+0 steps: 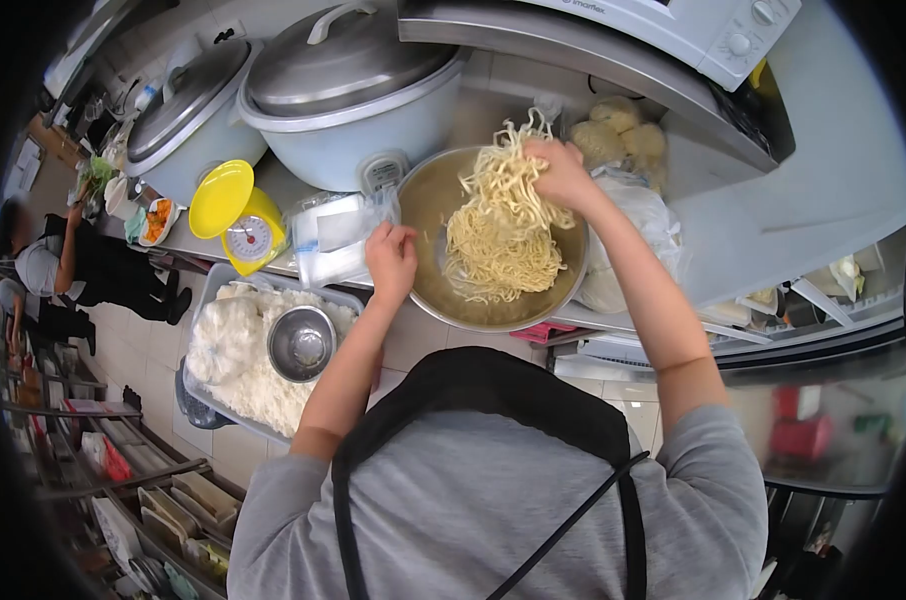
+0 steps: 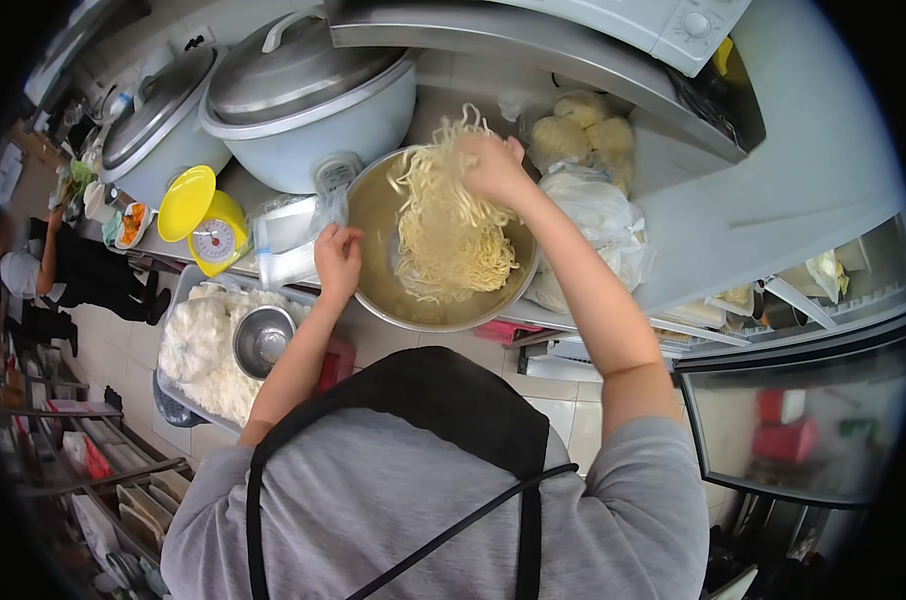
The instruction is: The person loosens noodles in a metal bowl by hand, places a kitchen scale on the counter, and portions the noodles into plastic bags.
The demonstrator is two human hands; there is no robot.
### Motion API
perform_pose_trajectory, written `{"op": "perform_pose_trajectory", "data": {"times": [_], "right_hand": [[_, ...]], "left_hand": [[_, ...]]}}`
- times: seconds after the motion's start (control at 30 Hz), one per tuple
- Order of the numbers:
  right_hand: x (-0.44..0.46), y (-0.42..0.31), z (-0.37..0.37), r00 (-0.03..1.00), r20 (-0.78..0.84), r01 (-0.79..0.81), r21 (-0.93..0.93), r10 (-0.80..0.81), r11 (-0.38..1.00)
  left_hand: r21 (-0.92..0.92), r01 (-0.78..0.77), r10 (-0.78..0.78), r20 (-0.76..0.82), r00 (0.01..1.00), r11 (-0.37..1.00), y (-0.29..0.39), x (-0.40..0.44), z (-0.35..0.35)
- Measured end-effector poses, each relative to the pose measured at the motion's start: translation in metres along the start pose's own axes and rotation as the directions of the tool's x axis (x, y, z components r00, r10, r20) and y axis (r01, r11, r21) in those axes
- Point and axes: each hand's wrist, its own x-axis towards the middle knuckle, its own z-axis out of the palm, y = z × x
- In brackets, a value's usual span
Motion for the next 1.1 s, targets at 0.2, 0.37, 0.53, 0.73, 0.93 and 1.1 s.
{"op": "perform_pose_trajectory", "data": {"times": [0.2,0.37,0.53,0.73,0.93,1.1], "right_hand": [[-0.006,0.007,-0.001,0.989,0.143,-0.073,0.308,0.03,0.949],[-0.006,-0.005,-0.009,1.0,0.002,-0.015,0.452,0.015,0.892],[-0.006,-0.016,-0.012,0.997,0.042,0.056,0.192,-0.065,0.98],[-0.012,0.005,0.015,0.968,0.209,-0.141,0.015,0.135,0.99],[-0.02,-0.025,0.043,0.781,0.602,0.013,-0.281,0.166,0.96],[-0.031,0.026,0.095,0.912,0.392,-0.101,-0.078,0.124,0.992]], "left_hand": [[-0.047,0.06,-0.059,0.026,0.998,0.997,-0.002,0.0,0.002],[-0.035,0.049,-0.048,0.037,0.998,0.998,-0.002,0.005,0.002],[-0.006,-0.004,0.004,0.016,1.0,1.0,0.0,0.007,0.001],[-0.068,0.085,-0.081,0.055,0.995,0.994,-0.002,0.002,0.002],[0.004,-0.008,0.008,0.024,1.0,1.0,-0.002,0.003,0.002],[-0.011,0.019,-0.018,0.033,0.999,1.0,-0.001,0.002,0.0]]}}
